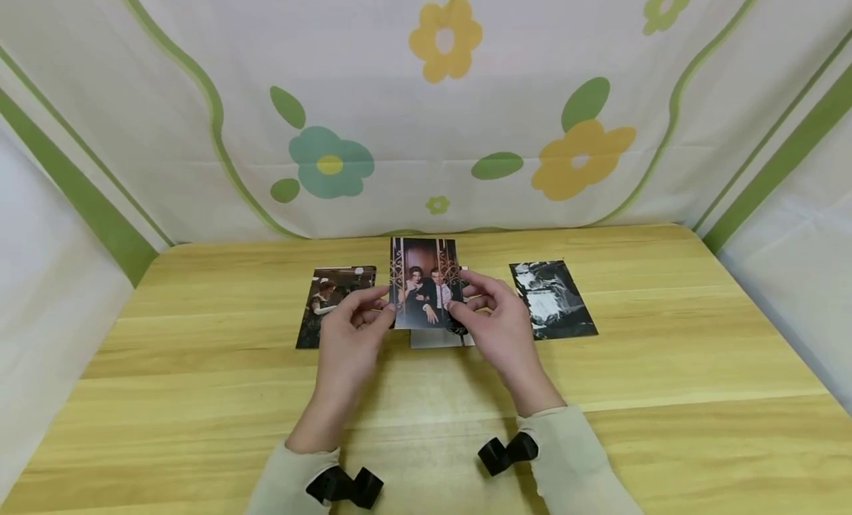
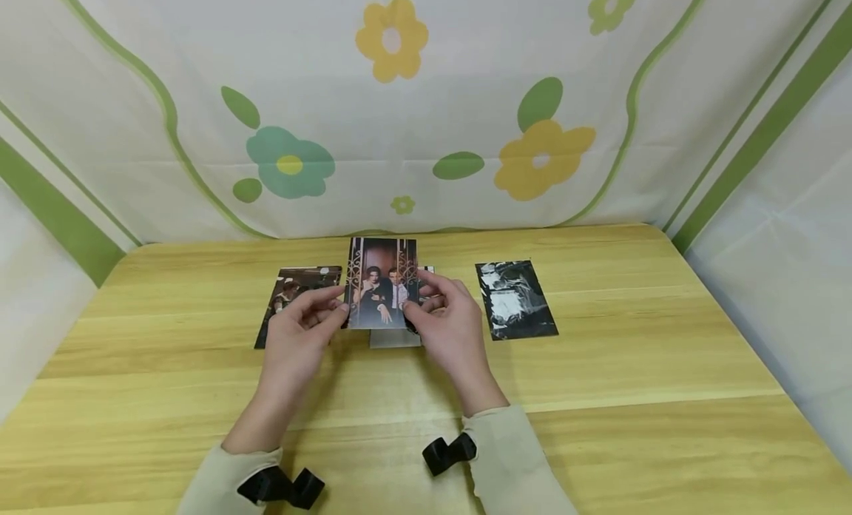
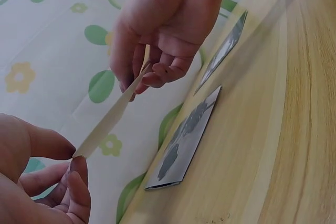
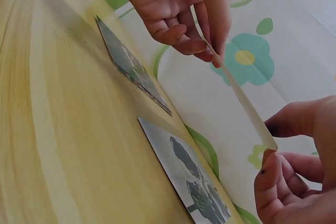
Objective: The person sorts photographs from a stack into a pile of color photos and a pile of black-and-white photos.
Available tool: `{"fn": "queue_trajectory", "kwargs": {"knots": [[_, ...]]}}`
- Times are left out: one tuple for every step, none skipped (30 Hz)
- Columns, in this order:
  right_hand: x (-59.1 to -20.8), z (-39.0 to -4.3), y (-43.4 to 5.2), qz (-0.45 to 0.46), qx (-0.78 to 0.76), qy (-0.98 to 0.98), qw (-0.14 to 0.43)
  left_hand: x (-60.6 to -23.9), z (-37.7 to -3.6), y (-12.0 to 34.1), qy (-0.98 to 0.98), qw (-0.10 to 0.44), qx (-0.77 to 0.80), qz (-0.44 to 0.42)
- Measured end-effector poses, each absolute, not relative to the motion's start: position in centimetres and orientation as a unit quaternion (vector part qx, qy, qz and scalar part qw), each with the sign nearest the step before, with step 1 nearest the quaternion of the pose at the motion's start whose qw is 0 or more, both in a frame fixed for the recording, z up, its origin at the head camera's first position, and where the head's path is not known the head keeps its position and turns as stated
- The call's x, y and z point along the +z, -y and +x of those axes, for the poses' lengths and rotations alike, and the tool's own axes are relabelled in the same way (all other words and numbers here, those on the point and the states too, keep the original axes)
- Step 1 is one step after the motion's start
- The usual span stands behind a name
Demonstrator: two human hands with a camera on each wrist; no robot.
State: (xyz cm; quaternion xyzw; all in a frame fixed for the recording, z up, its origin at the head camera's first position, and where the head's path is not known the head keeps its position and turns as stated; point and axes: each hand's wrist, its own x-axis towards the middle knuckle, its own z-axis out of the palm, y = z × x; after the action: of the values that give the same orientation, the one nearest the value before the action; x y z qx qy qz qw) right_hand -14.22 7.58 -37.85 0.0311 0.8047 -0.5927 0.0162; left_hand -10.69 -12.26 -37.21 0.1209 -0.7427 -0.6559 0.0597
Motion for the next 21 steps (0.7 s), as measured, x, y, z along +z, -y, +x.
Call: {"fn": "queue_trajectory", "kwargs": {"knots": [[-37.87,-14.21,-7.55,0.031,-0.593,-0.804,0.016,-37.22,-10.74,12.32,0.742,0.06,-0.656,0.121],[-37.92,-14.21,-7.51,0.03,-0.595,-0.803,0.016,-37.24,-10.79,12.39,0.741,0.061,-0.658,0.121],[-37.96,-14.21,-7.47,0.029,-0.597,-0.802,0.017,-37.26,-10.84,12.45,0.74,0.061,-0.658,0.122],[-37.96,-14.21,-7.43,0.029,-0.6,-0.8,0.02,-37.28,-10.88,12.51,0.739,0.06,-0.659,0.123],[-37.99,-14.21,-7.38,0.029,-0.601,-0.799,0.022,-37.31,-10.92,12.57,0.738,0.059,-0.66,0.125],[-38.03,-14.21,-7.35,0.03,-0.602,-0.798,0.024,-37.33,-10.94,12.63,0.738,0.057,-0.66,0.127],[-38.03,-14.21,-7.32,0.03,-0.604,-0.796,0.026,-37.33,-10.95,12.67,0.738,0.056,-0.66,0.129],[-38.04,-14.21,-7.3,0.03,-0.605,-0.795,0.028,-37.33,-10.96,12.71,0.737,0.054,-0.661,0.131],[-38.05,-14.22,-7.28,0.03,-0.606,-0.794,0.029,-37.32,-10.96,12.75,0.737,0.053,-0.661,0.132],[-38.05,-14.22,-7.26,0.03,-0.607,-0.794,0.03,-37.32,-10.96,12.77,0.737,0.052,-0.661,0.133],[-38.04,-14.23,-7.25,0.03,-0.607,-0.793,0.029,-37.31,-10.97,12.79,0.737,0.052,-0.661,0.133],[-38.03,-14.23,-7.24,0.029,-0.608,-0.793,0.029,-37.3,-10.98,12.81,0.737,0.053,-0.661,0.132],[-38.01,-14.24,-7.22,0.028,-0.609,-0.792,0.027,-37.3,-10.98,12.82,0.736,0.053,-0.661,0.132],[-37.98,-14.25,-7.21,0.027,-0.609,-0.792,0.025,-37.3,-11.0,12.83,0.736,0.054,-0.662,0.131],[-37.94,-14.24,-7.2,0.027,-0.609,-0.792,0.026,-37.3,-11.01,12.83,0.736,0.054,-0.662,0.13],[-37.92,-14.24,-7.19,0.027,-0.608,-0.793,0.025,-37.3,-11.0,12.83,0.736,0.054,-0.662,0.13],[-37.93,-14.25,-7.21,0.026,-0.607,-0.794,0.025,-37.3,-11.0,12.83,0.736,0.054,-0.662,0.131],[-37.92,-14.26,-7.19,0.026,-0.606,-0.794,0.025,-37.31,-10.99,12.83,0.736,0.054,-0.662,0.131],[-37.93,-14.27,-7.18,0.027,-0.606,-0.795,0.025,-37.3,-10.98,12.83,0.736,0.053,-0.662,0.132],[-37.95,-14.27,-7.17,0.028,-0.605,-0.795,0.026,-37.29,-10.96,12.83,0.736,0.053,-0.661,0.133],[-37.96,-14.27,-7.16,0.029,-0.604,-0.796,0.027,-37.26,-10.95,12.83,0.736,0.053,-0.661,0.133]]}}
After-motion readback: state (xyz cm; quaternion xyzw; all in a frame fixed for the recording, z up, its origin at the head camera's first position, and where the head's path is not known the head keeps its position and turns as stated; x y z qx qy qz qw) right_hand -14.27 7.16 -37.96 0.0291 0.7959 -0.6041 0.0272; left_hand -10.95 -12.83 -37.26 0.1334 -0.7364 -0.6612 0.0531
